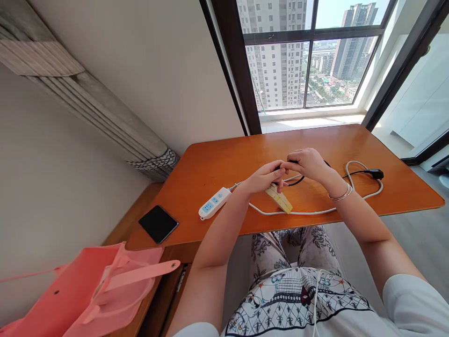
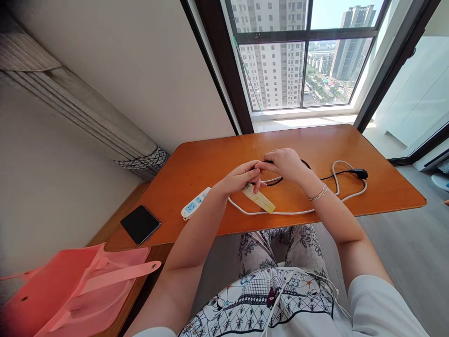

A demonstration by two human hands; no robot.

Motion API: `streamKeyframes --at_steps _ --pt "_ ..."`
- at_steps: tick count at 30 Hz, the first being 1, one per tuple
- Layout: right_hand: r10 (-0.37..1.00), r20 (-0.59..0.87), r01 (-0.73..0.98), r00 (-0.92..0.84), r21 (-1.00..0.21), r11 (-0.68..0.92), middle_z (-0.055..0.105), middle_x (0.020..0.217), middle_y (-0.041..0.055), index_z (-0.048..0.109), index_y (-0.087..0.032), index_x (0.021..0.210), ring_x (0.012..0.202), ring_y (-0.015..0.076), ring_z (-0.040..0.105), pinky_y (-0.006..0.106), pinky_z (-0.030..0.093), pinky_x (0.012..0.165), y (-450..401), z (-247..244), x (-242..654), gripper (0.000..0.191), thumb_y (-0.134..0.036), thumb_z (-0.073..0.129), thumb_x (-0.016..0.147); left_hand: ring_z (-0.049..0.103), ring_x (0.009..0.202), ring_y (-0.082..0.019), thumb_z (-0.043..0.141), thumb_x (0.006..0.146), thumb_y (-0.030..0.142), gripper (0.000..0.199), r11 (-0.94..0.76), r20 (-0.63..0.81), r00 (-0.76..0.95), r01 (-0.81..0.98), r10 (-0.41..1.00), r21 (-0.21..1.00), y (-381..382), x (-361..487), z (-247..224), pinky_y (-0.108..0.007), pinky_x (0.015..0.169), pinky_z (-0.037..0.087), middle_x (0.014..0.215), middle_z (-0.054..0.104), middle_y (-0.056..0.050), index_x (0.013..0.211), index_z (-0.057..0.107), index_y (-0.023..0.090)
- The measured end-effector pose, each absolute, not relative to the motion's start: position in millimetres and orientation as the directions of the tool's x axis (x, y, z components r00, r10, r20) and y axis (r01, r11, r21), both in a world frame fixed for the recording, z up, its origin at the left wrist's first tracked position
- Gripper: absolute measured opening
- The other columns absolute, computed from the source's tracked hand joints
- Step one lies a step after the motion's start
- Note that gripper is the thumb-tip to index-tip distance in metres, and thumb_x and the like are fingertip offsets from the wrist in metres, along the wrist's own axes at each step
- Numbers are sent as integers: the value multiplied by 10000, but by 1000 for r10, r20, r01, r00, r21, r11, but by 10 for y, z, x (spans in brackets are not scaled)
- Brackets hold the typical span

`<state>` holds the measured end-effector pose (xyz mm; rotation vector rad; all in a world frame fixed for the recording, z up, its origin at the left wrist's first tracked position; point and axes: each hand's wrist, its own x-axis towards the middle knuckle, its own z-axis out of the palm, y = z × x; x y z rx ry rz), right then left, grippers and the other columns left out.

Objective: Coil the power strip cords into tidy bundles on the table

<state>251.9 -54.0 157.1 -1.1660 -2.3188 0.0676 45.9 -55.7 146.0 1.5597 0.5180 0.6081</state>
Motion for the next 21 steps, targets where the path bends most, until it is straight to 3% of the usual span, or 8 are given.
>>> streamKeyframes --at_steps 3,7,10,12,16,21 --pt "732 515 695 -446 -316 646 698 775 37 714 -210 816 672 150 575 281 365 646 -559 1552 2536 499 -572 452 1038 556 456 -104 736 824 640 479 -3 101 743 -133 662 991 -564 445 1435 -325 730 596 510 363 125 858 545 202" --pt "675 688 715 -267 -328 618 740 1013 102 724 -210 1113 875 219 673 360 483 840 -554 1364 2675 367 -496 513 1025 341 373 -48 741 871 515 416 158 94 661 -310 745 937 -607 403 1401 -242 554 511 512 378 109 765 496 197" --pt "722 675 675 -153 -463 575 712 1177 142 615 -184 1337 923 220 695 379 528 856 -550 1098 2818 412 -428 468 1041 199 343 -42 593 994 430 379 300 12 556 -466 831 833 -674 372 1401 -198 463 415 483 263 119 733 438 203" --pt "780 609 633 -146 -548 547 716 1157 134 543 -173 1406 841 198 698 369 549 811 -574 904 2898 431 -383 427 1049 129 338 -44 494 1046 409 364 314 -5 469 -583 883 749 -730 352 1421 -181 430 353 488 195 122 750 439 205" --pt "837 515 627 -187 -593 505 744 1019 102 515 -162 1413 807 206 704 364 554 777 -682 626 3029 423 -317 429 1029 89 346 -54 405 1081 418 360 192 45 297 -719 954 668 -819 321 1486 -179 414 308 500 161 114 791 462 212" --pt "861 431 692 -271 -534 486 756 927 100 678 -164 1175 835 230 704 367 544 784 -720 580 3235 311 -245 450 980 73 356 -57 428 1076 443 375 42 111 150 -755 982 654 -791 293 1542 -169 418 314 500 133 112 777 437 217"
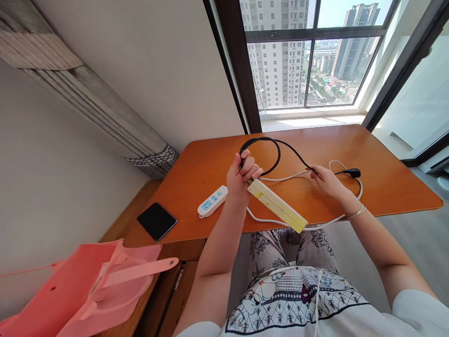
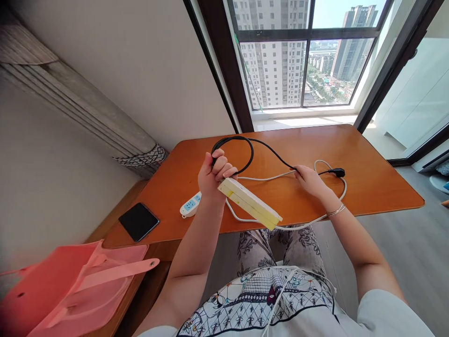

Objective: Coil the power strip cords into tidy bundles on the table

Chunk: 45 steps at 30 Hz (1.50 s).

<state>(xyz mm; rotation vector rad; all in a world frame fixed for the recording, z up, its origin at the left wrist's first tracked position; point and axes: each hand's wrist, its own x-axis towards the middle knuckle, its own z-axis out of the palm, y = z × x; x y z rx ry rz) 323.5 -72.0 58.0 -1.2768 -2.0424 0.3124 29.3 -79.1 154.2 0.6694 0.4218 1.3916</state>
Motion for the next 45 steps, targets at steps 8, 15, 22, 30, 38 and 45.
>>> streamKeyframes --at_steps 8,15,22,30,38,45 --pt "918 395 574 25 -758 310 729 825 49 696 -207 979 842 210 709 351 547 789 -408 911 3543 256 -392 523 947 107 340 -56 441 1071 456 398 10 131 137 -728 982 686 -776 334 1544 -174 433 343 471 162 117 752 418 217" --pt "788 545 211 286 -838 503 589 776 3 646 -218 1088 754 156 635 381 564 826 -301 1389 3571 337 -505 611 915 151 333 -54 561 998 547 458 14 145 202 -626 969 779 -820 508 1556 -209 460 382 446 198 129 731 380 222" --pt "833 445 164 329 -896 413 353 627 -59 648 -258 1041 531 132 352 337 442 563 -17 1329 3562 311 -526 612 888 188 345 -45 642 957 527 433 -28 192 221 -585 956 810 -733 595 1458 -213 492 414 452 230 136 751 414 222" --pt "679 731 656 68 -545 522 686 833 51 760 -252 1131 779 223 620 377 510 716 -209 1320 3337 360 -443 508 960 238 363 -45 709 907 529 433 -6 154 214 -567 965 823 -676 569 1267 -211 523 441 467 261 138 771 434 223" --pt "846 514 608 -143 -629 485 725 916 60 763 -211 1193 783 197 644 366 540 752 -154 1206 3372 374 -395 558 939 241 373 -43 718 902 522 409 -24 163 200 -558 966 830 -651 592 1176 -205 532 454 471 274 136 787 467 221" --pt "843 531 555 -91 -676 485 715 1187 98 743 -231 1245 1141 240 652 438 519 1028 -160 1012 3611 399 -403 567 931 245 372 -44 724 894 529 411 -34 170 202 -542 965 839 -640 544 1117 -210 530 457 469 276 133 784 478 219"
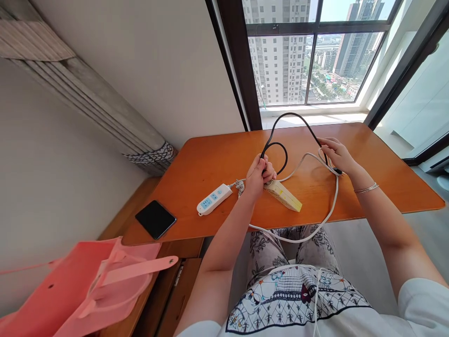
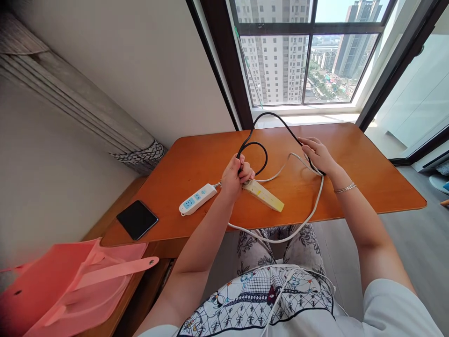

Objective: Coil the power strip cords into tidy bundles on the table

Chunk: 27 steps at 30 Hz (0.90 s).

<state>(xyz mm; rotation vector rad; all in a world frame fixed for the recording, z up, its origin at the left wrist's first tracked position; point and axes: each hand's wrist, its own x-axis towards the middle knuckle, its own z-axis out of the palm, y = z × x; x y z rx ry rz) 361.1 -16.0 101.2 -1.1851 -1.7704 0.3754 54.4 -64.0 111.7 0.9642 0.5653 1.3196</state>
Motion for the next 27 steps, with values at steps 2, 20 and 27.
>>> streamKeyframes --at_steps 2,20,27 --pt "865 502 595 -21 -689 414 706 1231 120 748 -207 1217 1174 246 650 446 515 1052 -176 907 3763 383 -344 536 929 245 374 -42 753 865 540 422 -64 215 208 -562 954 825 -637 523 1096 -210 531 460 471 285 134 790 488 219" --pt "898 393 893 200 -451 -2 601 1205 182 668 -179 1088 1030 310 649 436 541 905 -417 212 4185 337 -246 636 759 240 364 -38 768 853 531 433 -91 222 171 -559 960 824 -596 509 1053 -196 502 440 460 298 136 785 483 212" --pt "889 425 953 169 -301 -37 689 1155 171 624 -187 1176 917 316 658 385 497 718 -457 207 4176 328 -337 582 887 242 360 -38 733 897 498 402 -56 177 163 -561 971 826 -619 519 1100 -190 498 436 460 289 135 778 481 209"
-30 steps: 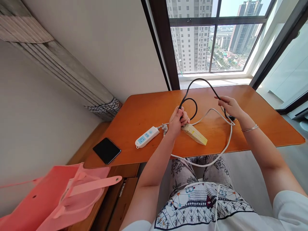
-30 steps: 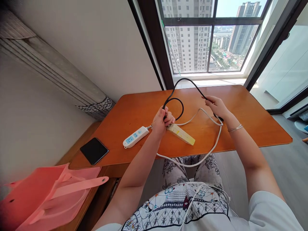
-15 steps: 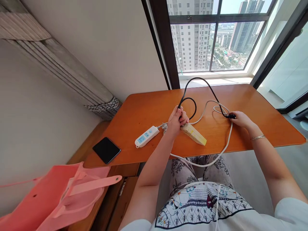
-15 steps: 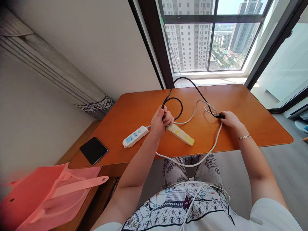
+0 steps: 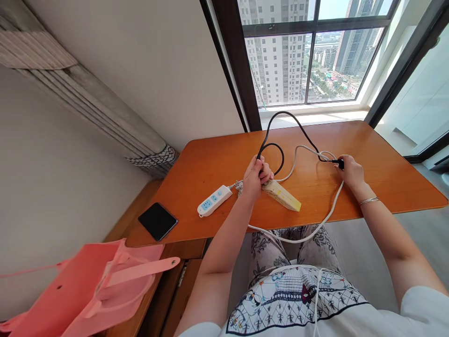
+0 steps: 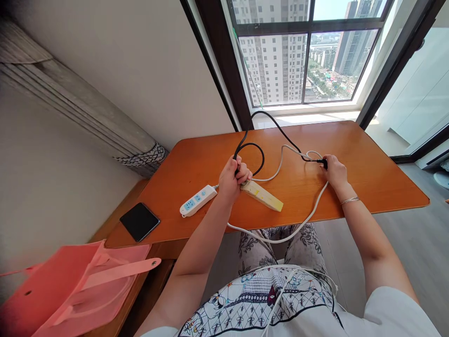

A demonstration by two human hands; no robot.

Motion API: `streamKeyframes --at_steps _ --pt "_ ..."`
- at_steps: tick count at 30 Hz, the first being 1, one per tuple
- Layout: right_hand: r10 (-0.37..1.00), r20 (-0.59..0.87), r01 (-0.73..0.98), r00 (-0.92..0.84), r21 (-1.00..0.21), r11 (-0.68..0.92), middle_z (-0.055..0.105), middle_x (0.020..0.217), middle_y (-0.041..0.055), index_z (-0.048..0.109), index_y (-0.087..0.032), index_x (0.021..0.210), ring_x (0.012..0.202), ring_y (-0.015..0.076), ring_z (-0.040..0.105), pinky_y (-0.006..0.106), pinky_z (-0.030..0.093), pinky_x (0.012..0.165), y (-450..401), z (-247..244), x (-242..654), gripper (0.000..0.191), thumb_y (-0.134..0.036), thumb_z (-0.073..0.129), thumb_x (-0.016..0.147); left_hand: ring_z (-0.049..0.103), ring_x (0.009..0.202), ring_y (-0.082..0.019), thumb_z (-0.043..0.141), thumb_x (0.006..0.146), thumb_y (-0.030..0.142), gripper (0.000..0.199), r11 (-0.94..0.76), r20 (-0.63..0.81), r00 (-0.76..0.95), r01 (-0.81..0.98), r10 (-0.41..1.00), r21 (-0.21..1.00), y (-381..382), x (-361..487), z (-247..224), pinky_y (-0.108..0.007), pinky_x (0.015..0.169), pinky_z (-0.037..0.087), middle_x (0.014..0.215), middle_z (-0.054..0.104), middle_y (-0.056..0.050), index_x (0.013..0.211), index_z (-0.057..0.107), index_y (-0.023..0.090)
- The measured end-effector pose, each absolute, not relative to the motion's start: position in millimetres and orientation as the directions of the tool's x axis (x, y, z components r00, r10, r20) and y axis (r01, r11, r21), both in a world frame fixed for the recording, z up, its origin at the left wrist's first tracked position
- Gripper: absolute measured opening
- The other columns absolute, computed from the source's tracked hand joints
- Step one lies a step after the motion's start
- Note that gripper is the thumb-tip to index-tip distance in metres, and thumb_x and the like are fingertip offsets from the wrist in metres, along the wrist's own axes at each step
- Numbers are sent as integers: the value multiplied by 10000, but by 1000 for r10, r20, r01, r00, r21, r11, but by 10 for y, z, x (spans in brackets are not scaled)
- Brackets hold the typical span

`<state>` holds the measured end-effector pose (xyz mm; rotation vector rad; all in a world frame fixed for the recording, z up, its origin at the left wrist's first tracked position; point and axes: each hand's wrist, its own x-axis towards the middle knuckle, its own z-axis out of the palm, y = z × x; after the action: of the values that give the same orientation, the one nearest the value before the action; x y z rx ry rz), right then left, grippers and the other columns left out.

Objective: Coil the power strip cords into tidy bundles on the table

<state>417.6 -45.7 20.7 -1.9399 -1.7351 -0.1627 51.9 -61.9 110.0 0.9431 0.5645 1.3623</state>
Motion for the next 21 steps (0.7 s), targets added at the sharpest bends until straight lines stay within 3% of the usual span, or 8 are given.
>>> streamKeyframes --at_steps 4,7,11,16,21 --pt "836 535 959 122 -280 39 682 1159 169 641 -216 1113 1018 324 642 379 495 735 -476 234 4185 250 -327 510 932 242 361 -38 734 897 498 395 -64 186 164 -559 969 827 -617 514 1093 -196 503 442 461 295 133 780 491 210" --pt "811 568 930 140 -356 88 670 1161 166 636 -224 1115 1019 315 643 409 524 781 -461 237 4188 248 -308 519 913 248 366 -36 767 860 518 412 -94 228 170 -564 959 820 -616 506 1081 -201 513 451 465 307 133 787 505 209" --pt "901 433 861 12 -462 210 703 1108 135 657 -215 1094 1005 293 667 438 549 879 -487 252 4113 262 -311 597 857 249 365 -39 753 873 519 410 -81 208 171 -554 963 829 -621 505 1079 -201 508 446 465 295 131 783 498 210" --pt "941 112 839 -319 -429 336 751 1029 100 716 -228 985 983 290 687 450 552 901 -634 308 3834 171 -320 621 876 249 369 -40 760 860 534 418 -92 229 187 -547 955 832 -620 510 1080 -201 509 444 469 293 132 790 499 214" --pt "878 229 775 -420 -413 478 730 1108 103 721 -232 909 1134 302 647 502 484 1066 -720 296 3539 98 -293 651 878 248 376 -40 762 854 541 422 -100 237 187 -545 953 833 -617 514 1068 -198 514 444 475 294 132 800 500 215"
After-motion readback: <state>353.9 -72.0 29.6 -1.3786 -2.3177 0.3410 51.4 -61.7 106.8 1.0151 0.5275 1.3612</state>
